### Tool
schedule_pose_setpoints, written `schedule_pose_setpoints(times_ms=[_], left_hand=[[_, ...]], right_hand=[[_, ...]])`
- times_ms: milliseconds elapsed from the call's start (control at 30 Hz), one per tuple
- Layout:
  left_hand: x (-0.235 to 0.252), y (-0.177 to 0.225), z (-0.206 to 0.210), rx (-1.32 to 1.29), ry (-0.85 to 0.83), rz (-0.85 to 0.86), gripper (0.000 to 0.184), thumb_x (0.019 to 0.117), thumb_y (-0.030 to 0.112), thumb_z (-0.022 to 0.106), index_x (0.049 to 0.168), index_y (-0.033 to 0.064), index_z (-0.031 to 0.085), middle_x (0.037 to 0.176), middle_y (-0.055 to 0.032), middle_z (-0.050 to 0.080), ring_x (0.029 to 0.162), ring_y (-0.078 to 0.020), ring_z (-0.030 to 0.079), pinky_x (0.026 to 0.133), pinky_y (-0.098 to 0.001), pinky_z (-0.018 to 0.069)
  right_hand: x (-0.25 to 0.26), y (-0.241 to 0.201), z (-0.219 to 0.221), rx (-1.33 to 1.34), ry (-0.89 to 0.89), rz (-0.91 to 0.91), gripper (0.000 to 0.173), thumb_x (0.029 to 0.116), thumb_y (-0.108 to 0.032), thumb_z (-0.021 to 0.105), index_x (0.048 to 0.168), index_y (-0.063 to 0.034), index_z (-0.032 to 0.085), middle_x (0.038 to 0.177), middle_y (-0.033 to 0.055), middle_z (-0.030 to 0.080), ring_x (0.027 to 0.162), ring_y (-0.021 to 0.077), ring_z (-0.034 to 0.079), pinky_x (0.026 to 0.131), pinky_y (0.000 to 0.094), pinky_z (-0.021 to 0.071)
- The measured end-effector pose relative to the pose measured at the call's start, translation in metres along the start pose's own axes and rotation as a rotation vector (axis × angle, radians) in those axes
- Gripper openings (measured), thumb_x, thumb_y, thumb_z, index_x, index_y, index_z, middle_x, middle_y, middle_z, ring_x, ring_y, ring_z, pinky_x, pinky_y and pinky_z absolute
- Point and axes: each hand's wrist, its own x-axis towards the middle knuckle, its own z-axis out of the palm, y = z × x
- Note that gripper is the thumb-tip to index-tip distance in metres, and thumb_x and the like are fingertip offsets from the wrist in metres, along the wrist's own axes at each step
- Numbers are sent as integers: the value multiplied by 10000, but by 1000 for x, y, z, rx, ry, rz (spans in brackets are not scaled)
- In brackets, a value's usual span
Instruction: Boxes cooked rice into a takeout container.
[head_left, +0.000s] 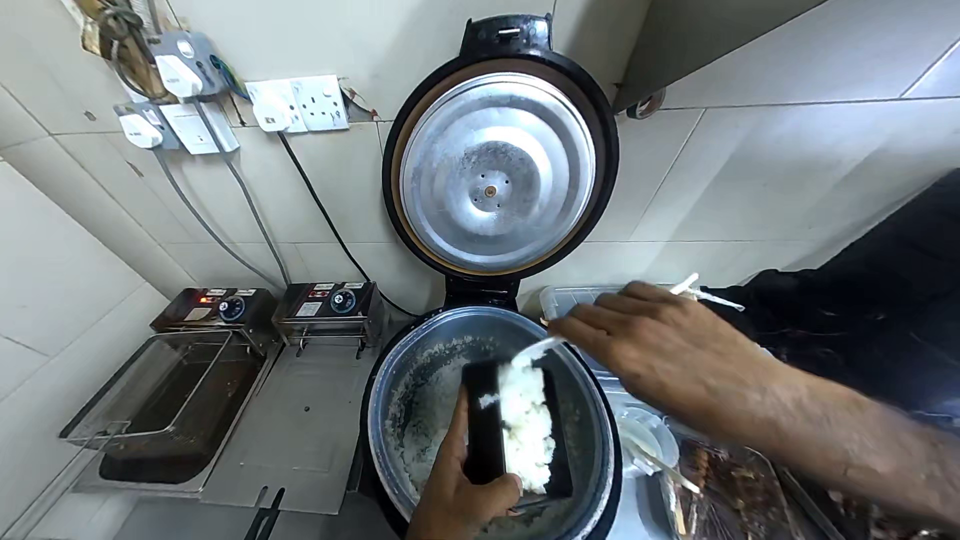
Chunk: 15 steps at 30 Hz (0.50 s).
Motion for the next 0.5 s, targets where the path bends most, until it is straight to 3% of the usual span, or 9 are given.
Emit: schedule_pose_setpoints(times_ms=[67,100,167,267,400,500], left_hand=[[4,-2,0,106,-18,47,1218,743,3,817,1658,120,22,1614,-125,375,1206,-252,661,822,-440,660],[6,-4,0,155,-41,72,1208,738,24,824,1655,94,41,1644,-109,331,1293,-209,603,928,-397,626],[10,-7,2,192,-71,90,1193,721,39,839,1650,74,91,1657,-96,314,1379,-180,526,1041,-371,566],[14,-10,8,203,-109,99,1154,709,36,850,1629,29,153,1602,-122,401,1362,-181,542,1063,-369,551],[13,-7,15,154,-105,40,1103,716,17,846,1604,8,191,1467,-149,548,1206,-214,661,958,-392,615],[9,-7,15,204,-48,16,1072,707,70,871,1573,-31,247,1458,-158,553,1248,-178,631,1017,-348,575]], right_hand=[[11,17,-9,79,4,-32,295,867,-30,666,1135,-152,689,883,10,685,776,216,667,679,415,550],[18,24,-13,114,-2,-45,268,907,-86,646,1157,-174,681,916,-13,692,808,194,679,694,402,566],[36,31,-16,196,-58,-66,229,971,-175,609,1188,-212,673,942,-40,693,850,164,680,743,392,573],[64,28,-7,335,-269,-130,206,986,-210,648,1190,-208,677,939,-19,701,854,176,683,763,428,579],[81,7,19,397,-523,-184,215,939,-138,692,1152,-164,708,918,39,705,847,242,688,739,500,562],[85,-1,34,381,-596,-205,222,944,-101,661,1154,-148,716,958,59,712,902,261,689,778,510,555]])
